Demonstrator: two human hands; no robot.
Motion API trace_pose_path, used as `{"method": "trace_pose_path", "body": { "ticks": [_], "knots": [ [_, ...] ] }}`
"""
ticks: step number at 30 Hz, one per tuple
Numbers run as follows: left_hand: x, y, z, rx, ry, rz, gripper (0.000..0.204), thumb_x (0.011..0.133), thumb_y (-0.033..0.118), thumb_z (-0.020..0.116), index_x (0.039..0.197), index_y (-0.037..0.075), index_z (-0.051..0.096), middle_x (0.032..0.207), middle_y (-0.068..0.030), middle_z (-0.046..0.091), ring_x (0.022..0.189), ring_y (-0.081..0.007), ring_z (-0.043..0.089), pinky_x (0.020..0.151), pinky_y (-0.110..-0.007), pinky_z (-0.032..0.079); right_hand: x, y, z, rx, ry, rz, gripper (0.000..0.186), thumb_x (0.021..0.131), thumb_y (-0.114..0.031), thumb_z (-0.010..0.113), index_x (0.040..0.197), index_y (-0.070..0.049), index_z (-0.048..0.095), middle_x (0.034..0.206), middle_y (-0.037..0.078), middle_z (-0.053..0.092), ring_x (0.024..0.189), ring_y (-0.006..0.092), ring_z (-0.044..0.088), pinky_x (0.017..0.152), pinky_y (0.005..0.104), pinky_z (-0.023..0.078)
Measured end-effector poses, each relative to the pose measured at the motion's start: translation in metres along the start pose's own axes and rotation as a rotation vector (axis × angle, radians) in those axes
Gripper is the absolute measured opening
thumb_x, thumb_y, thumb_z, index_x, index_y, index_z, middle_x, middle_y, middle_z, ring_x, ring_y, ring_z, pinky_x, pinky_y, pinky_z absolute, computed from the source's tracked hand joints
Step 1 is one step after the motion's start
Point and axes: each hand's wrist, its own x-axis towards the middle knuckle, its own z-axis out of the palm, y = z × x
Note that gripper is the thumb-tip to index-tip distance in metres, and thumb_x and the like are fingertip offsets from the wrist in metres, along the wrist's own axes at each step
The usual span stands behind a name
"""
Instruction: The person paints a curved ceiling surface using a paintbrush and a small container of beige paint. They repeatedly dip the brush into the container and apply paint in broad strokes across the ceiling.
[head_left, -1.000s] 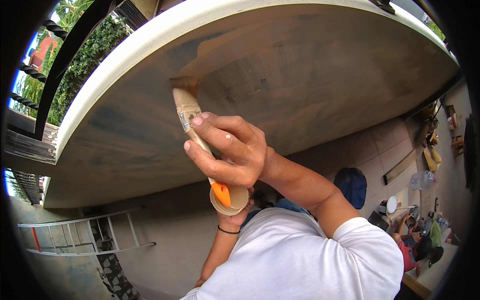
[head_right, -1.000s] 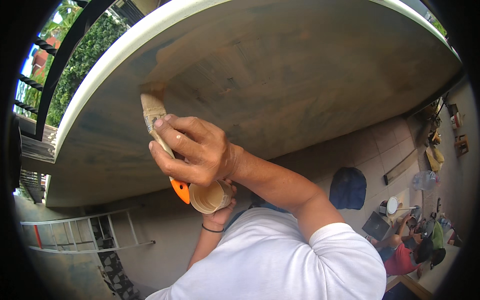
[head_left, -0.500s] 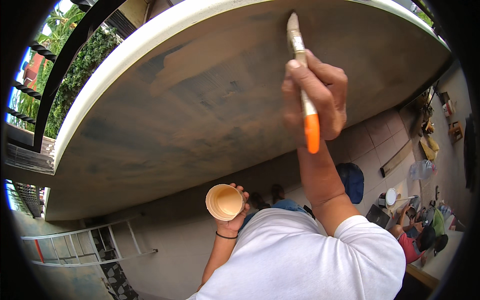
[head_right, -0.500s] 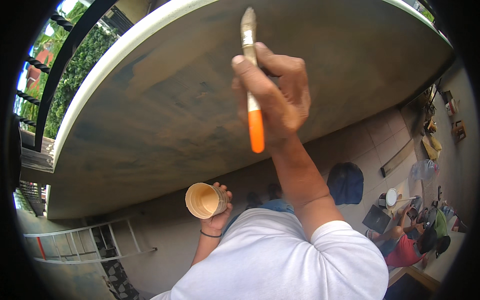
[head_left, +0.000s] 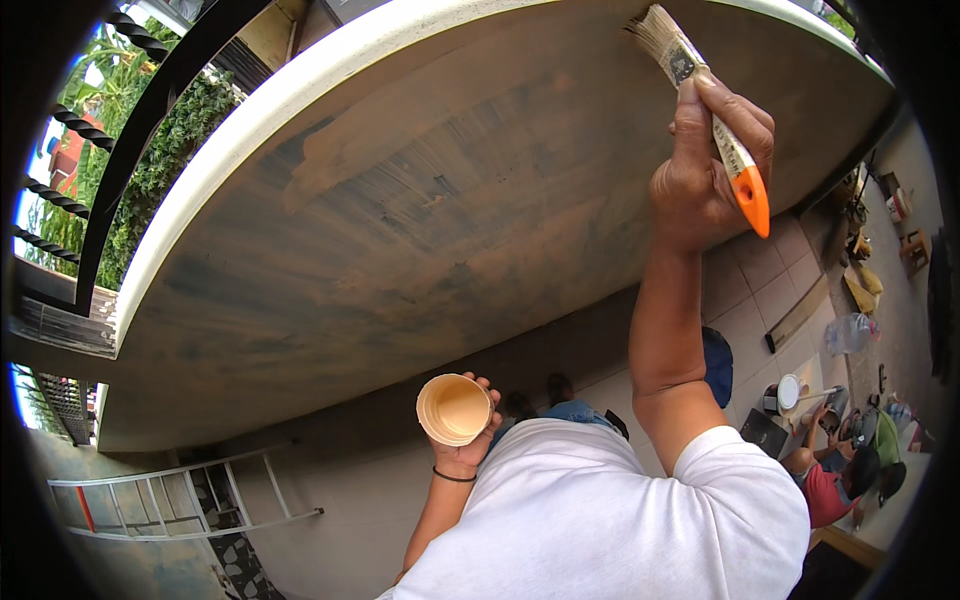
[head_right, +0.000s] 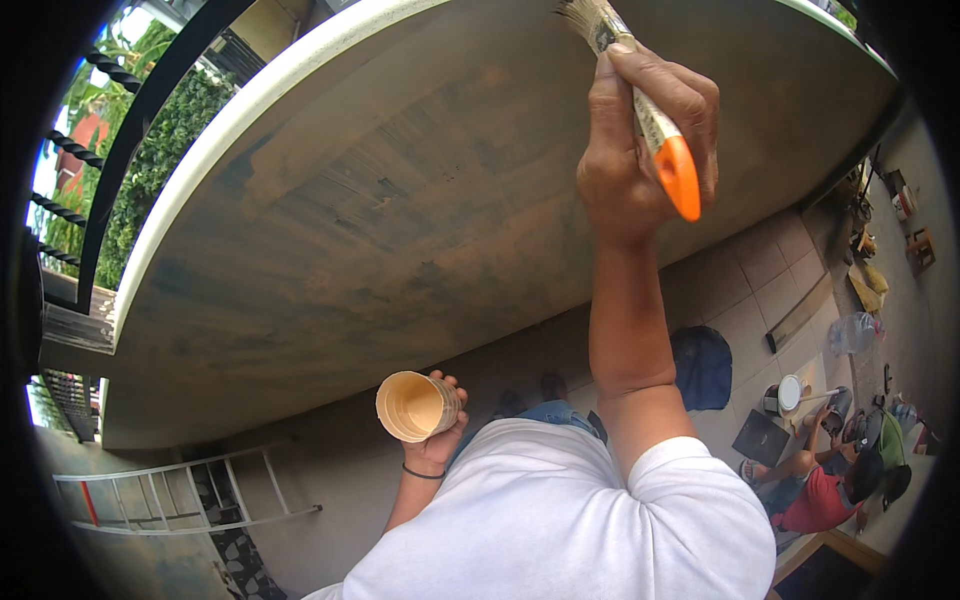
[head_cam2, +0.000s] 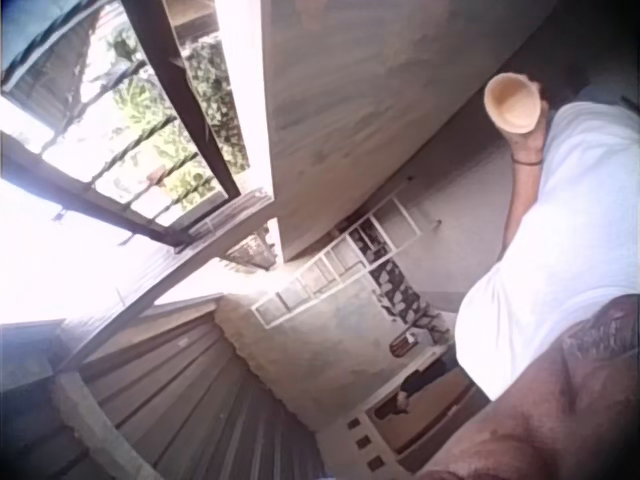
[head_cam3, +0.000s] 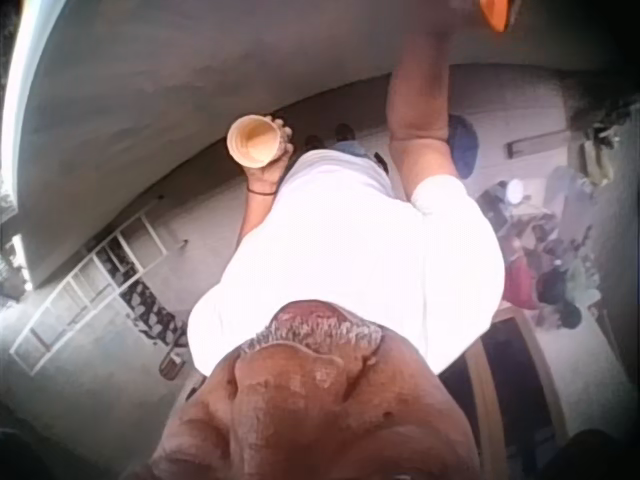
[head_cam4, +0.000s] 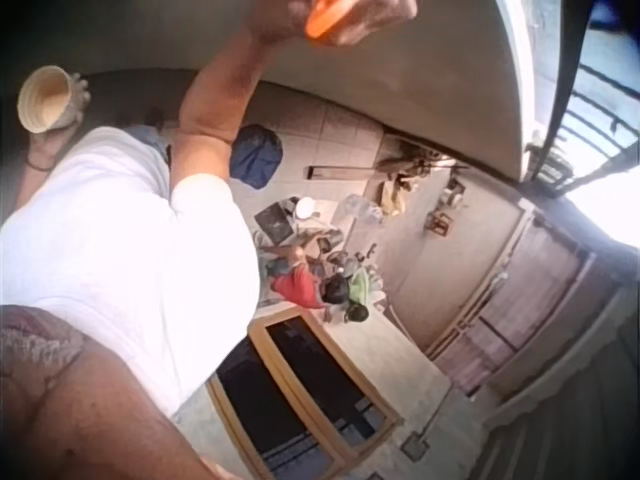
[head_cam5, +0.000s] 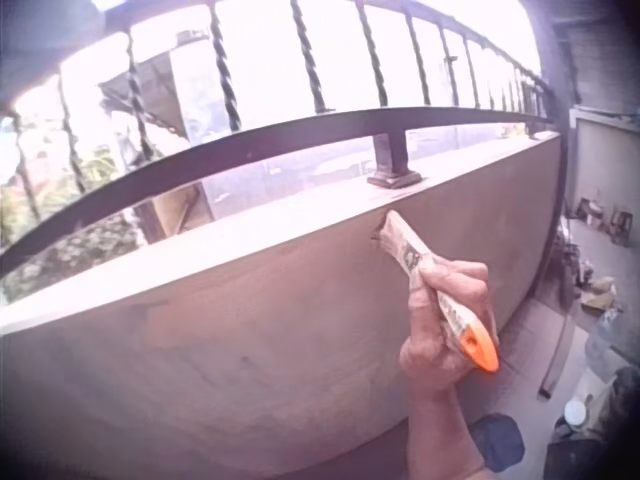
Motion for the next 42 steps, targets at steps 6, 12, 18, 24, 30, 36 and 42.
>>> {"method": "trace_pose_path", "body": {
  "ticks": [6, 12, 18, 24, 30, 36, 42],
  "knots": [
    [0.005, 0.0, 0.01, 0.03, 0.022, -0.021, 0.066, 0.097, 0.045, 0.076, 0.148, 0.007, 0.059, 0.143, -0.0168, 0.062, 0.133, -0.0388, 0.06, 0.096, -0.052, 0.063, -0.082, -0.098, 0.082, 0.263, -0.38, -0.249, 0.028, 0.072, -0.008, 0.083, 0.1, -0.01, 0.077, 0.109, 0.013, 0.07, 0.085, 0.0227, 0.069, 0.069, 0.0287, 0.059],
    [0.007, -0.007, 0.015, 0.03, -0.004, -0.007, 0.067, 0.097, 0.047, 0.075, 0.148, 0.008, 0.059, 0.143, -0.0165, 0.062, 0.133, -0.0385, 0.06, 0.096, -0.052, 0.063, -0.038, -0.052, 0.047, 0.395, -0.327, 0.068, 0.029, 0.079, 0.009, 0.082, 0.104, -0.006, 0.078, 0.102, 0.012, 0.077, 0.087, 0.0226, 0.074, 0.072, 0.0305, 0.06],
    [0.007, -0.018, -0.008, 0.03, 0.004, -0.007, 0.068, 0.1, 0.057, 0.067, 0.146, 0.007, 0.06, 0.139, -0.016, 0.065, 0.127, -0.0395, 0.064, 0.093, -0.051, 0.063, 0.024, 0.02, -0.016, 0.026, 0.018, 0.154, 0.015, 0.093, 0.008, 0.078, 0.104, -0.003, 0.076, 0.102, 0.01, 0.077, 0.09, 0.0167, 0.073, 0.076, 0.0287, 0.061],
    [0.019, -0.013, 0.006, 0.054, -0.016, -0.081, 0.065, 0.097, 0.049, 0.076, 0.146, 0.008, 0.061, 0.142, -0.0165, 0.064, 0.132, -0.0386, 0.061, 0.097, -0.052, 0.062, -0.04, -0.067, 0.043, 0.192, -0.436, -0.216, 0.032, 0.072, 0.0, 0.085, 0.103, -0.009, 0.079, 0.109, 0.011, 0.072, 0.085, 0.0208, 0.069, 0.069, 0.0263, 0.057],
    [0.019, -0.016, 0.014, 0.053, -0.018, -0.079, 0.065, 0.097, 0.05, 0.076, 0.145, 0.008, 0.062, 0.142, -0.0164, 0.065, 0.132, -0.0391, 0.061, 0.095, -0.052, 0.063, 0.012, 0.026, -0.006, 0.32, -0.233, 0.167, 0.019, 0.085, 0.006, 0.083, 0.1, -0.004, 0.078, 0.099, 0.008, 0.079, 0.088, 0.0174, 0.075, 0.078, 0.0283, 0.06],
    [0.002, -0.014, 0.001, 0.041, 0.038, -0.109, 0.064, 0.096, 0.048, 0.077, 0.144, 0.008, 0.063, 0.139, -0.0157, 0.066, 0.13, -0.038, 0.062, 0.096, -0.052, 0.063, 0.066, 0.113, -0.07, -0.038, 0.142, 0.094, 0.01, 0.093, 0.005, 0.08, 0.101, 0.001, 0.077, 0.095, 0.01, 0.079, 0.076, 0.0139, 0.07, 0.069, 0.0272, 0.058],
    [0.014, -0.014, 0.01, 0.056, 0.074, -0.159, 0.067, 0.094, 0.047, 0.079, 0.145, 0.007, 0.061, 0.141, -0.0163, 0.064, 0.13, -0.0391, 0.061, 0.096, -0.054, 0.063, -0.055, -0.027, 0.014, -0.003, -0.367, -0.211, 0.027, 0.078, -0.002, 0.083, 0.103, -0.008, 0.077, 0.105, 0.011, 0.072, 0.089, 0.0252, 0.072, 0.073, 0.0329, 0.062]
  ]
}}
